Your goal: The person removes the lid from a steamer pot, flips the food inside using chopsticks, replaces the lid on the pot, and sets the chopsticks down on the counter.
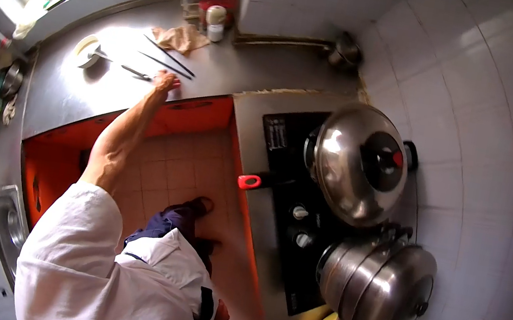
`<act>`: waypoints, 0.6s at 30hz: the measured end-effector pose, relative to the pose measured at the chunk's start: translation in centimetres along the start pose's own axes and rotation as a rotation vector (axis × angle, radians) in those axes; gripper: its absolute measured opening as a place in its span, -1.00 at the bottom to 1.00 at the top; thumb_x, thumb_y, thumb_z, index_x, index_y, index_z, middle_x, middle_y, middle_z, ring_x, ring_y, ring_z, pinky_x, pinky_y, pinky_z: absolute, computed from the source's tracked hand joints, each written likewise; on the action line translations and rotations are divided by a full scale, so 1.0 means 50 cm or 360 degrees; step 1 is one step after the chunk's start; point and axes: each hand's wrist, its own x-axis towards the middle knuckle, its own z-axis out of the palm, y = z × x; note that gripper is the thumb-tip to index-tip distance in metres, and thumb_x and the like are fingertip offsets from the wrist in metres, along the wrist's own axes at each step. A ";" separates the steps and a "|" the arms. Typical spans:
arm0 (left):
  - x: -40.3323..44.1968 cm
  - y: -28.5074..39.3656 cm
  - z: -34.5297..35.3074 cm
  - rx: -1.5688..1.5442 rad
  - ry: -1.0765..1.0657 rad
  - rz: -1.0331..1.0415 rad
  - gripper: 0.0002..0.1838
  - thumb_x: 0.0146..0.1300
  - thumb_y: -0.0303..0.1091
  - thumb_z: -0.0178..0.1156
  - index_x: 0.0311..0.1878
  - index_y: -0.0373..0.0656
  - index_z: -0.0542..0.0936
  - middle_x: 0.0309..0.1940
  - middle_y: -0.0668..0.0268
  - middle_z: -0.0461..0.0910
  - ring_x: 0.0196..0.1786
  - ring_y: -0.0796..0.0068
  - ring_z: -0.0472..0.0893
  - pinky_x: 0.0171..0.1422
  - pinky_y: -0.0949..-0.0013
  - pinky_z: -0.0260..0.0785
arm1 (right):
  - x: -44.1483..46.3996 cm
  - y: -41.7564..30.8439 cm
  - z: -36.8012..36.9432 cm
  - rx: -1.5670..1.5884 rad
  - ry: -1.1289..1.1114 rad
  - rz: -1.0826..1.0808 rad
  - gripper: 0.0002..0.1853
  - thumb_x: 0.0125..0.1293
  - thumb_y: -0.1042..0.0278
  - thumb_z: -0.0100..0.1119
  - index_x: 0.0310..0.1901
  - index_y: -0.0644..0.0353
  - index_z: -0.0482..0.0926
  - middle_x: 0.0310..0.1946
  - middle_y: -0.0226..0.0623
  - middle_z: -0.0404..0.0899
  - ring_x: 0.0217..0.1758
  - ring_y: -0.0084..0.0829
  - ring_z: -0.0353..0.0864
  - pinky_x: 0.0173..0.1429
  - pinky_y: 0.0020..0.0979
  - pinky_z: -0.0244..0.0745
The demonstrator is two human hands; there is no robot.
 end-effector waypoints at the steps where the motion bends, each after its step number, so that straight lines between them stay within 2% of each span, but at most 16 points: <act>1: -0.024 0.005 0.016 0.0102 0.0041 0.0073 -0.51 0.35 -0.45 0.16 0.31 -0.32 0.32 -0.08 -0.05 0.59 -0.28 0.05 0.70 -0.33 0.05 0.67 | -0.003 0.005 0.002 0.0015 -0.0002 -0.0007 -0.61 0.41 0.35 0.12 0.21 0.33 0.47 -0.07 -0.02 0.68 -0.18 -0.14 0.76 -0.14 -0.25 0.71; 2: -0.086 0.027 0.044 0.0381 0.0084 0.0189 -0.43 0.34 -0.46 0.17 0.38 -0.28 0.26 -0.04 -0.03 0.58 -0.29 0.10 0.70 -0.34 0.10 0.67 | -0.007 0.010 0.001 0.0042 0.0001 -0.0021 -0.61 0.41 0.36 0.13 0.21 0.33 0.47 -0.07 -0.02 0.68 -0.17 -0.14 0.76 -0.13 -0.24 0.71; 4: -0.219 0.065 0.066 0.0448 -0.0006 0.0210 -0.41 0.34 -0.39 0.17 0.40 -0.25 0.28 -0.01 0.01 0.57 -0.30 0.25 0.70 -0.31 0.26 0.65 | -0.018 0.018 -0.002 0.0097 0.0007 -0.0061 -0.61 0.40 0.38 0.13 0.21 0.34 0.47 -0.08 -0.01 0.68 -0.17 -0.13 0.76 -0.13 -0.23 0.72; 5: -0.258 0.052 0.051 0.0561 -0.0045 0.0284 -0.37 0.32 -0.33 0.21 0.40 -0.34 0.28 0.00 0.04 0.58 -0.26 0.19 0.71 -0.29 0.23 0.63 | -0.023 0.024 -0.001 0.0125 0.0012 -0.0084 -0.61 0.40 0.39 0.14 0.20 0.34 0.47 -0.08 0.00 0.68 -0.17 -0.12 0.76 -0.13 -0.23 0.72; 7: -0.351 0.018 0.025 0.0840 -0.0063 0.0491 -0.50 0.35 -0.24 0.19 0.29 -0.29 0.46 -0.12 0.13 0.64 -0.34 0.43 0.68 -0.28 0.38 0.54 | -0.033 0.027 0.008 0.0205 0.0025 -0.0117 -0.61 0.39 0.40 0.15 0.20 0.35 0.47 -0.08 0.00 0.68 -0.17 -0.11 0.76 -0.12 -0.22 0.72; 8: -0.461 0.046 0.050 0.1101 -0.0003 0.0584 -0.53 0.35 -0.19 0.19 0.24 -0.24 0.51 -0.24 0.20 0.65 -0.37 0.49 0.65 -0.29 0.41 0.51 | -0.033 0.031 0.012 0.0258 0.0036 -0.0129 -0.61 0.38 0.41 0.15 0.20 0.35 0.47 -0.09 0.01 0.68 -0.17 -0.11 0.76 -0.12 -0.21 0.72; 9: -0.461 -0.006 -0.007 0.1077 -0.0105 0.0619 -0.53 0.36 -0.15 0.19 0.22 -0.24 0.53 -0.29 0.24 0.64 -0.41 0.51 0.62 -0.35 0.40 0.48 | -0.032 0.031 0.012 0.0313 0.0031 -0.0133 -0.61 0.38 0.42 0.16 0.20 0.35 0.47 -0.09 0.01 0.68 -0.17 -0.10 0.76 -0.11 -0.21 0.72; 10: -0.433 -0.074 -0.082 0.1323 -0.0086 0.0494 -0.53 0.35 -0.13 0.17 0.22 -0.22 0.54 -0.30 0.24 0.64 -0.44 0.51 0.60 -0.39 0.39 0.47 | -0.032 0.039 0.013 0.0352 0.0070 -0.0142 -0.61 0.38 0.42 0.16 0.20 0.35 0.47 -0.09 0.01 0.68 -0.17 -0.10 0.76 -0.11 -0.21 0.72; 11: -0.386 -0.177 -0.179 0.1400 -0.0062 0.0757 -0.56 0.35 -0.16 0.15 0.20 -0.21 0.55 -0.36 0.24 0.64 -0.48 0.50 0.58 -0.41 0.38 0.46 | -0.026 0.046 0.016 0.0582 0.0054 -0.0143 -0.60 0.38 0.41 0.15 0.20 0.39 0.46 -0.09 0.05 0.68 -0.17 -0.12 0.75 -0.09 -0.22 0.72; 12: -0.390 -0.246 -0.235 0.1319 0.0004 0.0798 -0.58 0.33 -0.19 0.13 0.18 -0.20 0.56 -0.43 0.24 0.62 -0.49 0.49 0.57 -0.43 0.39 0.44 | -0.011 0.055 0.014 0.0808 0.0028 -0.0149 -0.58 0.37 0.40 0.14 0.20 0.43 0.46 -0.09 0.08 0.68 -0.17 -0.13 0.75 -0.07 -0.22 0.71; 13: -0.448 -0.248 -0.246 0.1307 -0.0034 0.0470 -0.72 0.28 -0.27 0.11 -0.04 -0.22 0.56 -0.50 0.29 0.57 -0.52 0.46 0.53 -0.46 0.33 0.40 | 0.007 0.065 0.006 0.0754 -0.0022 -0.0141 -0.50 0.39 0.41 0.10 0.30 0.41 0.31 -0.07 0.13 0.66 -0.19 -0.07 0.75 -0.09 -0.19 0.72; 14: -0.507 -0.248 -0.258 0.1312 -0.0063 0.0141 -0.84 0.22 -0.34 0.10 -0.26 -0.23 0.56 -0.56 0.33 0.51 -0.54 0.43 0.48 -0.50 0.27 0.35 | 0.016 0.083 -0.001 0.0781 -0.0006 -0.0155 -0.50 0.39 0.41 0.10 0.30 0.41 0.31 -0.07 0.13 0.66 -0.19 -0.07 0.75 -0.09 -0.19 0.72; 15: -0.452 -0.341 -0.371 0.0599 -0.0192 -0.0434 -0.83 0.22 -0.31 0.08 -0.48 -0.06 0.41 -0.61 0.42 0.45 -0.57 0.43 0.42 -0.56 0.24 0.26 | 0.020 0.091 -0.006 0.0725 -0.0016 -0.0244 -0.49 0.39 0.40 0.09 0.31 0.42 0.29 -0.08 0.12 0.67 -0.20 -0.10 0.75 -0.10 -0.20 0.72; 16: -0.447 -0.386 -0.435 0.1221 -0.0631 0.0007 -0.79 0.25 -0.26 0.06 -0.51 0.01 0.36 -0.63 0.45 0.42 -0.55 0.44 0.43 -0.55 0.23 0.25 | 0.025 0.095 -0.009 0.0667 -0.0025 -0.0332 -0.47 0.39 0.39 0.08 0.32 0.43 0.26 -0.09 0.11 0.67 -0.21 -0.13 0.75 -0.11 -0.22 0.72; 17: -0.452 -0.419 -0.486 0.1752 -0.0889 0.0614 -0.75 0.28 -0.22 0.03 -0.54 0.09 0.32 -0.65 0.49 0.38 -0.54 0.46 0.43 -0.54 0.23 0.24 | 0.012 0.085 -0.007 0.0634 0.0089 -0.0423 -0.62 0.40 0.34 0.07 0.13 0.44 0.47 -0.24 0.05 0.72 -0.34 -0.24 0.75 -0.24 -0.32 0.69; 18: -0.513 -0.401 -0.456 0.1710 -0.0556 0.0113 -0.83 0.27 -0.29 0.03 -0.45 -0.05 0.37 -0.60 0.38 0.40 -0.55 0.38 0.45 -0.55 0.21 0.30 | 0.005 0.082 -0.011 0.0655 0.0099 -0.0435 -0.62 0.40 0.34 0.07 0.13 0.44 0.47 -0.24 0.05 0.72 -0.34 -0.24 0.75 -0.24 -0.32 0.69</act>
